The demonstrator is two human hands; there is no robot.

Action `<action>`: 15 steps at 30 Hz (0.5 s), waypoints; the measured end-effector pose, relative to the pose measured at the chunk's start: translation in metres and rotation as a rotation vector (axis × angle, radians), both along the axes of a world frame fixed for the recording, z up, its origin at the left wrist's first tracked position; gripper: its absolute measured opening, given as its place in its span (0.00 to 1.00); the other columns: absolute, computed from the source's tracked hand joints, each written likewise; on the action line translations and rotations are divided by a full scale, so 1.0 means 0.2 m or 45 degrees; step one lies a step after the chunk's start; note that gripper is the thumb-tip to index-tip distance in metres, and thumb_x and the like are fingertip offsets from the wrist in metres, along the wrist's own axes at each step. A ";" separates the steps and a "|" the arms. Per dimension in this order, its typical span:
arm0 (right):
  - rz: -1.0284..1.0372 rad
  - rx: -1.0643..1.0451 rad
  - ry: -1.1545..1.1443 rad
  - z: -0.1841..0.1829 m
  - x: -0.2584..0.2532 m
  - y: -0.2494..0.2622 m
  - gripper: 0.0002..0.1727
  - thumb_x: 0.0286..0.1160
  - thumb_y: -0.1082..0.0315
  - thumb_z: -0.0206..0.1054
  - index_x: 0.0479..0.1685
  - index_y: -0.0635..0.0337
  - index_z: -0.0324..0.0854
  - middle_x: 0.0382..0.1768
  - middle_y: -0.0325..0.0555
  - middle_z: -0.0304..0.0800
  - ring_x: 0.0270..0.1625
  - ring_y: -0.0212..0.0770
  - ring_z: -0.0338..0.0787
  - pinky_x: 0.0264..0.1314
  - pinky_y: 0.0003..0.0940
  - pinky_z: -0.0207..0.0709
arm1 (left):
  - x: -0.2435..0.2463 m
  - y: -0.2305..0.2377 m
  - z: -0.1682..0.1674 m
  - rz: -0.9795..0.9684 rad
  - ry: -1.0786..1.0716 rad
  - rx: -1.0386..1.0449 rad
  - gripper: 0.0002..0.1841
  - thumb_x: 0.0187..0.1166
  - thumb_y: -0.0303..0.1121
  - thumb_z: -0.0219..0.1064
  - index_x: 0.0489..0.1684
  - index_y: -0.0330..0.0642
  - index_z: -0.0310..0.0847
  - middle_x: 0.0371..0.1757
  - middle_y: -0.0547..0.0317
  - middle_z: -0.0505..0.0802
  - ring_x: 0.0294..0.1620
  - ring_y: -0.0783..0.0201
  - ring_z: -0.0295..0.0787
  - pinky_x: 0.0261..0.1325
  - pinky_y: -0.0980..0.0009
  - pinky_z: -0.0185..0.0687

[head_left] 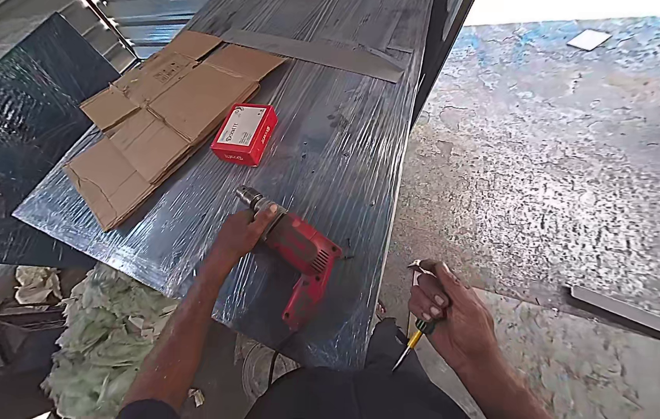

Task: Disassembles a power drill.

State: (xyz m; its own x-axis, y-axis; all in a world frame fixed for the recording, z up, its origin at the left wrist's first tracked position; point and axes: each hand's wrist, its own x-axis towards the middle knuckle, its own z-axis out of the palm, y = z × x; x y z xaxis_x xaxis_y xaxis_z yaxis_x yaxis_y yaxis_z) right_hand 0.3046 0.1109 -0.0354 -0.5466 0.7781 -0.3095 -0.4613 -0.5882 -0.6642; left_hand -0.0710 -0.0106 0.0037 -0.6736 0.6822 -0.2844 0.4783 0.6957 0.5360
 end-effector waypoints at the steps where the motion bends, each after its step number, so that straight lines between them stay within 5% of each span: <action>1: -0.002 -0.011 -0.101 -0.03 0.06 0.00 0.22 0.96 0.57 0.42 0.50 0.58 0.81 0.15 0.34 0.72 0.13 0.30 0.75 0.18 0.26 0.78 | 0.01 0.00 0.04 -0.033 0.088 -0.063 0.40 0.78 0.75 0.51 0.29 0.41 0.84 0.25 0.51 0.88 0.30 0.53 0.90 0.39 0.45 0.85; 4: 0.248 0.162 -0.401 -0.13 0.33 0.07 0.22 0.93 0.55 0.51 0.48 0.62 0.87 0.37 0.54 0.97 0.36 0.48 0.98 0.41 0.42 0.95 | 0.03 -0.05 0.10 -0.055 0.163 -0.131 0.38 0.76 0.75 0.56 0.25 0.44 0.84 0.19 0.55 0.90 0.20 0.59 0.91 0.30 0.52 0.92; 6: 0.647 0.317 -0.646 -0.19 0.53 0.09 0.27 0.86 0.44 0.60 0.52 0.61 0.90 0.46 0.55 0.98 0.42 0.51 0.99 0.43 0.43 0.95 | 0.10 -0.14 0.13 -0.092 0.272 -0.093 0.34 0.76 0.71 0.61 0.26 0.45 0.84 0.19 0.58 0.88 0.19 0.61 0.88 0.29 0.53 0.89; 9: 1.413 0.600 -0.852 -0.28 0.76 0.10 0.23 0.88 0.47 0.57 0.66 0.47 0.90 0.39 0.43 0.99 0.23 0.39 0.91 0.26 0.38 0.86 | 0.28 -0.31 0.14 -0.252 0.454 0.068 0.34 0.70 0.73 0.65 0.42 0.49 0.92 0.28 0.67 0.92 0.26 0.69 0.87 0.33 0.61 0.87; 11: 1.702 0.725 -0.864 -0.31 0.82 0.05 0.22 0.88 0.50 0.58 0.74 0.43 0.84 0.33 0.39 0.94 0.22 0.38 0.84 0.28 0.43 0.79 | 0.45 -0.40 0.10 -0.393 0.467 0.056 0.42 0.62 0.79 0.66 0.54 0.48 0.91 0.42 0.65 0.95 0.36 0.68 0.89 0.41 0.62 0.89; 15: 1.501 0.722 -0.754 -0.34 0.82 -0.06 0.24 0.86 0.51 0.60 0.75 0.51 0.80 0.30 0.42 0.87 0.26 0.39 0.83 0.31 0.42 0.78 | 0.67 -0.48 -0.01 -0.429 0.585 -0.012 0.46 0.58 0.73 0.73 0.67 0.41 0.85 0.48 0.58 0.95 0.45 0.61 0.92 0.52 0.57 0.89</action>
